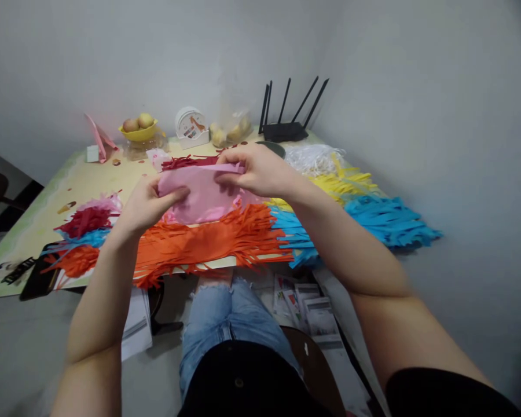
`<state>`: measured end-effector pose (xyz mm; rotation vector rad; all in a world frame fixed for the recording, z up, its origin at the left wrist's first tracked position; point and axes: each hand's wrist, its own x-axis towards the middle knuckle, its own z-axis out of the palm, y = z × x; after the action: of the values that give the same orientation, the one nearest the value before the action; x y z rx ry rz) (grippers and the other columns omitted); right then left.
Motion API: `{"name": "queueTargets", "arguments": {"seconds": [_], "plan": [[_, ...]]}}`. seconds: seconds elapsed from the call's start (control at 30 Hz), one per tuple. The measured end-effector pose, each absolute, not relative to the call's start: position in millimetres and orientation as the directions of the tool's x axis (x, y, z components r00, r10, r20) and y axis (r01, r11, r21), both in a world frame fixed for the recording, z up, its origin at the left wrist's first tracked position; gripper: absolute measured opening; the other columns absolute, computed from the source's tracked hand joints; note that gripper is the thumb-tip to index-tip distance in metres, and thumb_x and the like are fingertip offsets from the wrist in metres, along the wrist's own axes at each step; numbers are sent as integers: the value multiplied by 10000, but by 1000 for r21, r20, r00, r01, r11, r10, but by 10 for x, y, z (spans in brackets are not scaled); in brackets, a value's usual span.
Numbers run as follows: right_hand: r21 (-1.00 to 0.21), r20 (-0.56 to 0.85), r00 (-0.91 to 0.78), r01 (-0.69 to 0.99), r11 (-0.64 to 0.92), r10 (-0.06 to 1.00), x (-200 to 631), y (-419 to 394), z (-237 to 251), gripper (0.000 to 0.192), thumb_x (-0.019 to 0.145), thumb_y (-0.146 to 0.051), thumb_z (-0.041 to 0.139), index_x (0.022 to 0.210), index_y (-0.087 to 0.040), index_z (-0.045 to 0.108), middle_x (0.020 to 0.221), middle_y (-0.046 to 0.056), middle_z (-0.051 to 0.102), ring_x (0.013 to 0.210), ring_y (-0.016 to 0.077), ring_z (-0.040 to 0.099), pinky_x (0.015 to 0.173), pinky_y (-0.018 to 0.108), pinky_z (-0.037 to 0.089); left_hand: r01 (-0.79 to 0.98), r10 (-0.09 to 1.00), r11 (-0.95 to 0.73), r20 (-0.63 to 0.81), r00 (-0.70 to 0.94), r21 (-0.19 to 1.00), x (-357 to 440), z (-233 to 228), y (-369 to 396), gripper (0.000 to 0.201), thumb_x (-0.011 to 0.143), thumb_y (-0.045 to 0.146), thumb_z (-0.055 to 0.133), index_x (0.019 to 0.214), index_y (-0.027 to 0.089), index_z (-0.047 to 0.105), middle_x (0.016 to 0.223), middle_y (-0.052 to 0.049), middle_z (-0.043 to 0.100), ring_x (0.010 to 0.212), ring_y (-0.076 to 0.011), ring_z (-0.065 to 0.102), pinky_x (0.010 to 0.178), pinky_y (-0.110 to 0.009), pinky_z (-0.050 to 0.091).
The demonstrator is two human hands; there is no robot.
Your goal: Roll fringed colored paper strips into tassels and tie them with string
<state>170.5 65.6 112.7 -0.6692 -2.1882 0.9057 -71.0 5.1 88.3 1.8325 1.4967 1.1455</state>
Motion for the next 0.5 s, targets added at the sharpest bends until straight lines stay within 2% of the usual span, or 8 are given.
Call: {"name": "queueTargets", "arguments": {"seconds": [0.1,0.17,0.23,0.37,0.5], "plan": [[-723,459,-610,166,671,646,1775,694,1045,111,848,-245,647,864,-138,675,811,5,670,748,128,623,743,269,471,374,950,-279,311,-29,884,-724,799,68,241,728,357,771,870,165,736,793,-13,696,674,-141,620,622,-243,503],[-680,557,-579,94,727,596,1808,705,984,188,828,-265,656,968,-141,669,969,33,689,887,160,622,815,298,472,252,950,-289,310,-46,923,-718,787,56,267,701,351,798,889,169,743,781,-14,700,626,-124,600,587,-234,489],[-656,614,-574,12,755,542,1830,705,929,216,808,-242,635,999,-142,656,1041,49,685,949,170,607,844,305,469,138,953,-292,301,-44,946,-695,802,23,264,672,342,824,858,172,746,745,-12,691,566,-106,570,538,-222,463],[-683,608,-605,-68,727,515,1853,691,854,218,748,-129,512,903,-145,665,919,28,689,833,137,598,770,266,466,1,957,-288,288,-32,957,-641,850,-66,190,603,282,843,664,169,704,655,-15,648,496,-86,526,460,-202,395],[-711,572,-637,-70,699,518,1877,676,845,247,714,-90,496,830,-140,709,843,26,705,752,122,593,693,238,451,4,954,-301,301,2,954,-650,857,-114,126,606,210,781,585,167,664,622,-23,602,522,-93,516,462,-203,365]]}}
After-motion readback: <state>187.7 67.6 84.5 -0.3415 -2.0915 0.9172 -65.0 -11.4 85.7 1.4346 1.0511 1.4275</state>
